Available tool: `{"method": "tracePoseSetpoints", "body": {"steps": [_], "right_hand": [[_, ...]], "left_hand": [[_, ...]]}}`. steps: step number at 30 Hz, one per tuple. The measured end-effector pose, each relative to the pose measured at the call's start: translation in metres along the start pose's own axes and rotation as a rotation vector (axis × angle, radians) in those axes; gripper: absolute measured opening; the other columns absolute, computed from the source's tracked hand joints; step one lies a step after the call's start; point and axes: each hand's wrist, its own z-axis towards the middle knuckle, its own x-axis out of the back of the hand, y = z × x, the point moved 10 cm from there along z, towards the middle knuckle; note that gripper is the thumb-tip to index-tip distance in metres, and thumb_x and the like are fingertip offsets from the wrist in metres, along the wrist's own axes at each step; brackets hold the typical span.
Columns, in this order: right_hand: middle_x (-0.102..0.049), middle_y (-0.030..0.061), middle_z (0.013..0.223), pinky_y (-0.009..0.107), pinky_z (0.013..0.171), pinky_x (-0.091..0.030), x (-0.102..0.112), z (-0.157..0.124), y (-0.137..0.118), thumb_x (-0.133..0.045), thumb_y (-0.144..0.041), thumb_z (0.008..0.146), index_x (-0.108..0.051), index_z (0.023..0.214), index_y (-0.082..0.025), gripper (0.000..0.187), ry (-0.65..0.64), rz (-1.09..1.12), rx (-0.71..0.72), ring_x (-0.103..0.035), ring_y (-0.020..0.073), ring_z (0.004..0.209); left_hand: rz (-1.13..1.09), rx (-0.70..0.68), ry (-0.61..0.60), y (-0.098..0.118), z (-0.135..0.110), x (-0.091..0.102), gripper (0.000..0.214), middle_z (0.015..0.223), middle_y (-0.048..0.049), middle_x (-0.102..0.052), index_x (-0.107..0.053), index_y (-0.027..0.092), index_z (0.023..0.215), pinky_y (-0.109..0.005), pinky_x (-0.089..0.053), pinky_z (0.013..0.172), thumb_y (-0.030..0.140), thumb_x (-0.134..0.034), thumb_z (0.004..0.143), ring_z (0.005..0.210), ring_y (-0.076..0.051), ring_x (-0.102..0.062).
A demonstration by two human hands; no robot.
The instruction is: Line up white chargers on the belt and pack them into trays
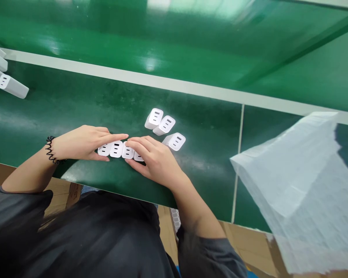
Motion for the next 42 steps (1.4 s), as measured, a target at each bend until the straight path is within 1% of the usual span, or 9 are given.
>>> {"method": "tracePoseSetpoints", "body": {"steps": [7, 11, 15, 21, 25, 28, 32, 36, 42], "right_hand": [[-0.07, 0.0105, 0.116, 0.039, 0.079, -0.058, 0.0, 0.0, 0.001, -0.066, -0.028, 0.093, -0.054, 0.122, -0.02, 0.033, 0.0, 0.013, 0.002, -0.068, 0.0252, 0.1], [-0.066, 0.0145, 0.125, 0.046, 0.091, -0.056, 0.009, 0.001, -0.002, -0.072, -0.036, 0.088, -0.055, 0.126, -0.02, 0.045, 0.027, 0.062, 0.035, -0.065, 0.0294, 0.111], [-0.068, 0.0103, 0.123, 0.048, 0.097, -0.055, 0.038, -0.005, 0.008, -0.065, -0.03, 0.093, -0.057, 0.128, -0.025, 0.036, 0.246, 0.25, -0.029, -0.065, 0.0274, 0.114], [-0.073, 0.0033, 0.098, 0.037, 0.068, -0.059, 0.072, -0.028, 0.046, -0.048, -0.034, 0.101, -0.069, 0.111, -0.029, 0.024, 0.678, 0.499, -0.253, -0.07, 0.0201, 0.084], [-0.07, 0.0013, 0.088, 0.034, 0.063, -0.058, 0.078, -0.036, 0.063, -0.051, -0.04, 0.1, -0.07, 0.102, -0.029, 0.022, 0.801, 0.561, -0.345, -0.068, 0.0183, 0.075], [-0.069, 0.0009, 0.086, 0.032, 0.063, -0.057, 0.08, -0.039, 0.068, -0.05, -0.043, 0.1, -0.069, 0.1, -0.028, 0.024, 0.823, 0.539, -0.371, -0.067, 0.0167, 0.074], [-0.07, 0.0013, 0.089, 0.032, 0.068, -0.059, 0.077, -0.036, 0.067, -0.049, -0.045, 0.1, -0.068, 0.101, -0.027, 0.026, 0.72, 0.491, -0.399, -0.068, 0.0158, 0.075], [-0.073, 0.0021, 0.097, 0.034, 0.081, -0.059, 0.061, -0.017, 0.047, -0.06, -0.034, 0.095, -0.067, 0.105, -0.026, 0.015, 0.388, 0.469, -0.301, -0.07, 0.0173, 0.085], [-0.055, 0.009, 0.142, 0.049, 0.112, -0.045, 0.023, -0.008, 0.008, -0.062, -0.025, 0.092, -0.042, 0.147, -0.028, 0.058, -0.143, 0.326, -0.038, -0.05, 0.0255, 0.134]], "left_hand": [[-0.032, 0.007, -0.006, 0.0, 0.001, -0.002, 0.087, 0.122, -0.0073, -0.069, -0.017, 0.023, 0.158, -0.026, -0.044, 0.072, 0.041, -0.068, 0.089, 0.111, -0.023, -0.06], [-0.1, 0.022, 0.007, -0.006, -0.005, 0.002, 0.096, 0.131, -0.0088, -0.064, -0.012, 0.028, 0.158, -0.026, -0.045, 0.075, 0.051, -0.07, 0.085, 0.109, -0.023, -0.063], [-0.169, 0.102, 0.05, -0.027, -0.021, 0.018, 0.097, 0.143, -0.0058, -0.056, -0.015, 0.034, 0.158, -0.027, -0.047, 0.083, 0.065, -0.066, 0.081, 0.118, -0.024, -0.061], [-0.267, 0.298, 0.199, -0.07, -0.04, 0.046, 0.062, 0.132, -0.0039, -0.065, -0.052, 0.026, 0.14, -0.031, -0.049, 0.084, 0.065, -0.049, 0.091, 0.109, -0.023, -0.064], [-0.263, 0.422, 0.394, -0.087, -0.045, 0.064, 0.049, 0.117, -0.0041, -0.071, -0.064, 0.023, 0.121, -0.033, -0.05, 0.082, 0.057, -0.038, 0.098, 0.095, -0.021, -0.066], [-0.231, 0.424, 0.43, -0.084, -0.044, 0.066, 0.051, 0.111, -0.0042, -0.073, -0.066, 0.024, 0.115, -0.034, -0.05, 0.081, 0.059, -0.034, 0.098, 0.092, -0.022, -0.067], [-0.207, 0.35, 0.409, -0.064, -0.038, 0.062, 0.057, 0.111, -0.0057, -0.072, -0.065, 0.021, 0.119, -0.034, -0.05, 0.084, 0.061, -0.03, 0.099, 0.094, -0.022, -0.067], [-0.177, 0.239, 0.367, -0.038, -0.028, 0.053, 0.061, 0.119, -0.0062, -0.07, -0.061, 0.022, 0.126, -0.034, -0.049, 0.09, 0.063, -0.024, 0.1, 0.106, -0.023, -0.065], [-0.118, 0.091, 0.268, -0.009, -0.014, 0.034, 0.078, 0.132, -0.01, -0.063, -0.05, 0.018, 0.138, -0.034, -0.049, 0.091, 0.078, -0.038, 0.089, 0.116, -0.025, -0.061]]}}
